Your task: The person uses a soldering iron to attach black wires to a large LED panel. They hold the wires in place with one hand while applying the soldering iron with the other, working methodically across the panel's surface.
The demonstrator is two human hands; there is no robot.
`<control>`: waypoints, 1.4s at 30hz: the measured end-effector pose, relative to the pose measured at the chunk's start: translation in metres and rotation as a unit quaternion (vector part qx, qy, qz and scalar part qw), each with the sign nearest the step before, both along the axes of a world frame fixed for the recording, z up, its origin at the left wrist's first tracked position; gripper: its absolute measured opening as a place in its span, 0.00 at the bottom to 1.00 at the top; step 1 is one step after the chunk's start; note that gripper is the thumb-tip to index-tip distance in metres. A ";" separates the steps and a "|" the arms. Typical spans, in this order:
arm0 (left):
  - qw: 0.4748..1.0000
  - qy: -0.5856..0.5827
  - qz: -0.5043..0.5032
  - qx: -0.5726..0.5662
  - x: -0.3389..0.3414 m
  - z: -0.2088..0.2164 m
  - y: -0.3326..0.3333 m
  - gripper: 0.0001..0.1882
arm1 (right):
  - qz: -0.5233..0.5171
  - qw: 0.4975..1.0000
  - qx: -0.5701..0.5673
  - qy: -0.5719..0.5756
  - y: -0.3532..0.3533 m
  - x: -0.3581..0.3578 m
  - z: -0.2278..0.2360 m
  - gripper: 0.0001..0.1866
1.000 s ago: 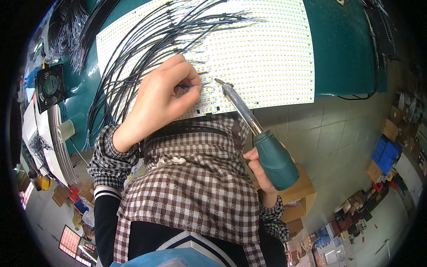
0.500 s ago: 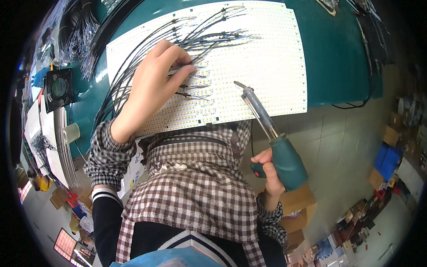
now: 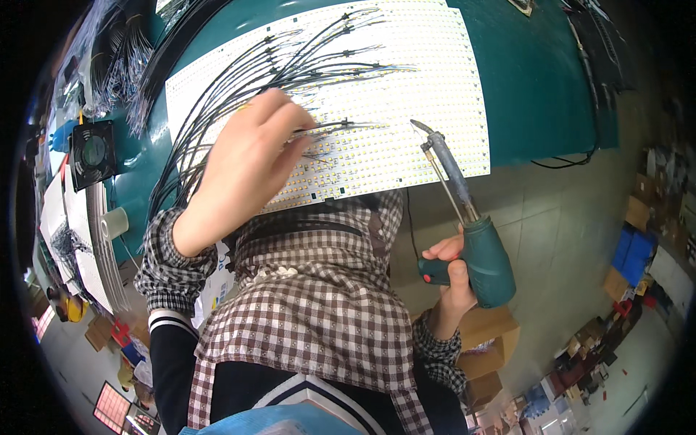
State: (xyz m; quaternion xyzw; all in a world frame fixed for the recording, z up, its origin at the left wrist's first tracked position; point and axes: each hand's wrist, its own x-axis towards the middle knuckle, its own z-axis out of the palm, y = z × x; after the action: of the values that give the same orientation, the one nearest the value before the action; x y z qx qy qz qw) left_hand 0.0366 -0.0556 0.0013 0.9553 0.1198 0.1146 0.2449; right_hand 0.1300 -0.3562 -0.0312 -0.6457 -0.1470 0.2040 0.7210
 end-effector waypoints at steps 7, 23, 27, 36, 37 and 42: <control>0.999 -0.010 -0.013 -0.033 0.038 -0.031 -0.002 0.09 | 0.003 1.000 0.006 0.011 -0.005 -0.003 -0.001 0.27; 0.990 0.020 0.056 -0.124 -0.037 -0.007 -0.030 0.06 | 0.064 0.997 -0.020 -0.033 -0.007 -0.001 -0.005 0.34; 0.991 0.015 0.074 -0.114 -0.033 -0.025 -0.031 0.06 | 0.072 0.997 -0.025 -0.026 -0.006 -0.003 -0.003 0.32; 0.971 -0.029 0.107 -0.212 -0.027 -0.035 -0.031 0.06 | 0.077 0.994 -0.081 -0.002 -0.005 -0.020 0.006 0.33; 0.969 -0.026 0.105 -0.220 -0.027 -0.035 -0.030 0.06 | 0.088 0.992 -0.095 -0.003 -0.005 -0.021 0.007 0.35; 0.963 -0.017 0.102 -0.249 -0.028 -0.033 -0.026 0.05 | 0.126 0.988 -0.090 0.003 -0.008 -0.024 0.011 0.32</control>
State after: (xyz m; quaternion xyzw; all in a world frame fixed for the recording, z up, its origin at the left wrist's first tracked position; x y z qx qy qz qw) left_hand 0.0081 -0.0820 -0.0320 0.8447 0.2373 0.1216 0.4641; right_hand 0.1058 -0.3637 -0.0206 -0.6835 -0.2058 0.3072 0.6294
